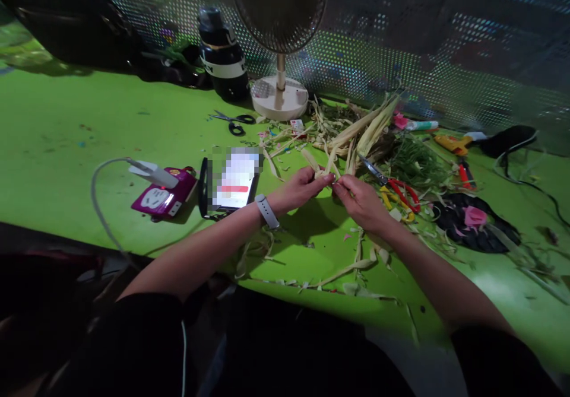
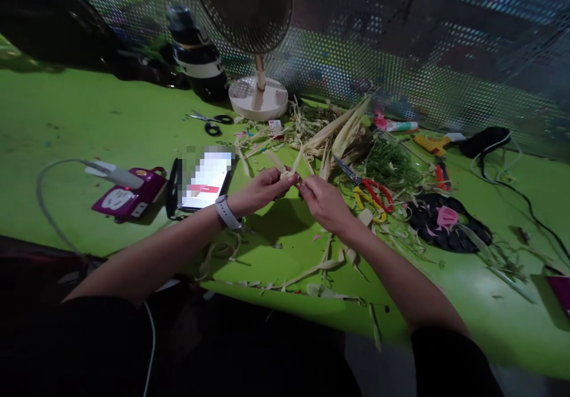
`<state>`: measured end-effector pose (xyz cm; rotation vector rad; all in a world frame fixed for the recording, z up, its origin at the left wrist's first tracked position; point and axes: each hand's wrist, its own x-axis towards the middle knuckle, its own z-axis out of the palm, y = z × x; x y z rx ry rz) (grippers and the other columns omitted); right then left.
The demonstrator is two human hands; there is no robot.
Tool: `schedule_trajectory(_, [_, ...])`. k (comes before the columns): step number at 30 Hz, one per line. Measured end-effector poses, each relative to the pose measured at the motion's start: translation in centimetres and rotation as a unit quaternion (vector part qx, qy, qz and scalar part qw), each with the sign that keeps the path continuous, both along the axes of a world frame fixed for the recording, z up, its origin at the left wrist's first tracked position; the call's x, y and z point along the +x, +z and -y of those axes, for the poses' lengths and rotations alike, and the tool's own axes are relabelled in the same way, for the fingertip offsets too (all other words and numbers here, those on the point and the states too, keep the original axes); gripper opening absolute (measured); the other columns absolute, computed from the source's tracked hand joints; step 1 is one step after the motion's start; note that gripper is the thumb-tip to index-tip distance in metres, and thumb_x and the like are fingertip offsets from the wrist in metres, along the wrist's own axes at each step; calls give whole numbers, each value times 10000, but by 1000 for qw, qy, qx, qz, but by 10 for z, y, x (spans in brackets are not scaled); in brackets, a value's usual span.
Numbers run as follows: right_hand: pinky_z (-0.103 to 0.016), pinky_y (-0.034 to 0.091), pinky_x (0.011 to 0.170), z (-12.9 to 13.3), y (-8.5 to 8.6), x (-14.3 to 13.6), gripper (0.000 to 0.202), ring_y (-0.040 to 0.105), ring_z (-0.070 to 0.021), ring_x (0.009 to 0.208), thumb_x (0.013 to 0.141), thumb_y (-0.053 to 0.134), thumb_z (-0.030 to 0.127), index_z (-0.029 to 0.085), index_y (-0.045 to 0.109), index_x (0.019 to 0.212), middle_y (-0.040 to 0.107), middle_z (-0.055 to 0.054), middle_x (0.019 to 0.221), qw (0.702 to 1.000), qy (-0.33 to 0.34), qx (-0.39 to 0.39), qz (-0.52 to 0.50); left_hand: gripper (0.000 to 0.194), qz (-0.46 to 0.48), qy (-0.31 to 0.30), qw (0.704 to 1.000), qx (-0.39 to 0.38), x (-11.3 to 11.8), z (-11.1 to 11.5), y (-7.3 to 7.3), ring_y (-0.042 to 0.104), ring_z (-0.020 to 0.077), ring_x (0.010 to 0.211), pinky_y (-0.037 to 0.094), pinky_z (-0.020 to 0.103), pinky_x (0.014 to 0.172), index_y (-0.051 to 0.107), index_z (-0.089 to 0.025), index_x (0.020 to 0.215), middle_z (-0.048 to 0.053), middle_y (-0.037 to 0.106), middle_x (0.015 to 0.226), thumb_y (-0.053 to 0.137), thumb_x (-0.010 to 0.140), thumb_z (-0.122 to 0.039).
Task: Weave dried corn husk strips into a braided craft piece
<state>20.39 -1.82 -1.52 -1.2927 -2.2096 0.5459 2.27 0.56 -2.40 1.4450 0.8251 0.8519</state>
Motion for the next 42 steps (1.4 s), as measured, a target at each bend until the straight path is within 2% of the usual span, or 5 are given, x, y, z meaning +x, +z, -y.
schedule_trajectory(12, [-290, 359, 608, 14, 2, -7, 278, 489, -153, 623, 953, 422, 310, 198, 521, 719, 550, -20, 668, 996, 17, 70, 47, 364, -15, 4, 997, 78, -7, -15, -8, 503, 108, 688, 411, 237, 639, 614, -130, 863, 17, 586, 739, 650, 791, -485])
schedule_trajectory(17, [-377, 386, 810, 7, 29, 9, 238, 537, -225, 867, 872, 563, 381, 179, 638, 772, 631, -86, 841, 970, -81, 229, 35, 365, -26, -141, 990, 13, -6, -4, 0, 567, 148, 826, 451, 284, 765, 646, -131, 986, 53, 655, 896, 662, 793, -440])
schedule_trajectory(26, [-312, 464, 810, -9, 23, 9, 386, 600, -161, 851, 791, 640, 567, 190, 719, 758, 664, -19, 830, 947, 68, -233, -210, 451, -73, -215, 974, -20, 0, 9, 3, 281, 72, 505, 243, 231, 492, 644, -145, 672, -33, 396, 541, 524, 866, -535])
schedule_trajectory(34, [-292, 473, 762, -8, 16, -2, 397, 599, -151, 794, 695, 719, 595, 199, 726, 698, 644, -13, 773, 937, 10, -229, -263, 411, -44, -285, 954, -84, 6, 21, 10, 274, 63, 454, 226, 228, 459, 750, -134, 799, -37, 396, 471, 594, 835, -513])
schedule_trajectory(42, [-236, 387, 514, -20, 30, 20, 584, 509, -93, 502, 717, 599, 720, 159, 599, 553, 569, -2, 523, 934, -21, -297, -195, 464, 19, -55, 987, -147, 8, 10, -3, 269, 53, 449, 164, 216, 437, 651, -144, 657, -49, 361, 488, 606, 798, -584])
